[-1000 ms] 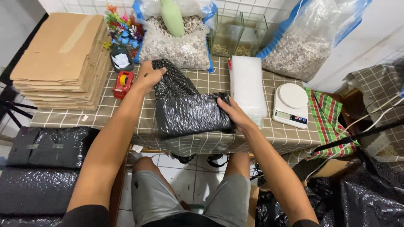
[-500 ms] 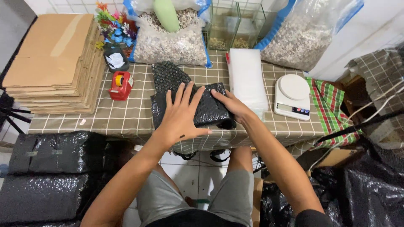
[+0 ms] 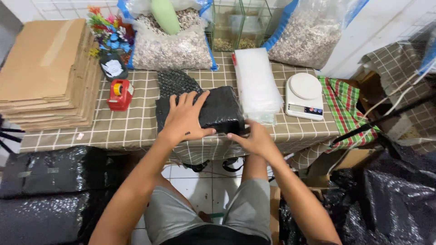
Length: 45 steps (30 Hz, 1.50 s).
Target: The person wraps a rectangular item in black bubble wrap, folds the edges, and seals the package with clear packing tape. The wrapped package is placed on the table next to other similar packages.
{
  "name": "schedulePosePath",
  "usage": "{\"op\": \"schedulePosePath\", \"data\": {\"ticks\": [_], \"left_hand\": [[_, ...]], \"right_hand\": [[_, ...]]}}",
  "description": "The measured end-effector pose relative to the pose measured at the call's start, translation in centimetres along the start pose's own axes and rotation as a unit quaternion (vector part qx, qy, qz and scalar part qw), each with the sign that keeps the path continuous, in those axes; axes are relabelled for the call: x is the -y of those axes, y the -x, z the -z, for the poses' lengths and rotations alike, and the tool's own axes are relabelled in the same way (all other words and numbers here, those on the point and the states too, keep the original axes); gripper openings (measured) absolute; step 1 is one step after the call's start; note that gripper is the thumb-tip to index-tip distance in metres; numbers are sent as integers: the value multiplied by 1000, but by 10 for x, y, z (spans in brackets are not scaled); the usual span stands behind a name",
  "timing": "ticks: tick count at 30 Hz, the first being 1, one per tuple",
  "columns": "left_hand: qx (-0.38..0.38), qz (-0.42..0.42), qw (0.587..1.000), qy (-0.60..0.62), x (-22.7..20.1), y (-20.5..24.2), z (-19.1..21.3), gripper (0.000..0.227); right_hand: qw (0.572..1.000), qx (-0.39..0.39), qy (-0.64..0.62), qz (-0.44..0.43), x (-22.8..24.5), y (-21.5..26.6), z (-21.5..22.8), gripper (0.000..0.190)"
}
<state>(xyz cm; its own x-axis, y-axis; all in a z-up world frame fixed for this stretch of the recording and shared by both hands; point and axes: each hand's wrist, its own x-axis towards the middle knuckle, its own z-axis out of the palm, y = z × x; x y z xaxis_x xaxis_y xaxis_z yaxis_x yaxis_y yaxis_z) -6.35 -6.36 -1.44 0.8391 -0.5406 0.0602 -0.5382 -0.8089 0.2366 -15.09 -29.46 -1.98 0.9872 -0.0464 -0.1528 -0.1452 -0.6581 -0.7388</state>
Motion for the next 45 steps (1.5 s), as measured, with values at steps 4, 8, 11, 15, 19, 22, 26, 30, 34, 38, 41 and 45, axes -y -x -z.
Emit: {"op": "schedulePosePath", "data": {"ticks": [4,8,11,15,19,22,26,30,34,38,41,45], "left_hand": [[8,-1,1000,0,-4,1,12,121],[21,15,998,49,-1,-2,24,119],[33,27,997,72,3,-4,33,121],[50,52,992,99,14,-4,39,124],[52,65,991,109,23,-4,42,123],[55,60,987,141,27,2,50,121],[52,60,983,166,35,-1,45,122],[57,63,983,166,40,-4,48,124],[69,60,979,182,51,-1,54,125],[85,53,981,168,54,3,57,124],[93,46,983,150,52,4,52,125],[97,24,988,117,47,3,45,126]], "right_hand": [[990,-106,80,55,-66,-29,-30,25],[984,-127,61,107,-81,-39,-30,11],[984,-107,-33,138,-53,-26,-18,14],[974,-76,-171,126,-58,-14,-38,35],[974,-127,-165,94,-78,-34,-60,13],[964,-153,-191,102,-54,-18,-58,16],[951,-195,-190,143,-30,-11,-61,37],[945,-256,-151,139,-24,-17,-68,11],[942,-266,-93,180,-48,-26,-63,8],[936,-275,-101,196,-55,-32,-37,13],[957,-151,-142,202,-40,-18,-27,31],[961,-22,39,273,-7,-2,-19,22]]}}
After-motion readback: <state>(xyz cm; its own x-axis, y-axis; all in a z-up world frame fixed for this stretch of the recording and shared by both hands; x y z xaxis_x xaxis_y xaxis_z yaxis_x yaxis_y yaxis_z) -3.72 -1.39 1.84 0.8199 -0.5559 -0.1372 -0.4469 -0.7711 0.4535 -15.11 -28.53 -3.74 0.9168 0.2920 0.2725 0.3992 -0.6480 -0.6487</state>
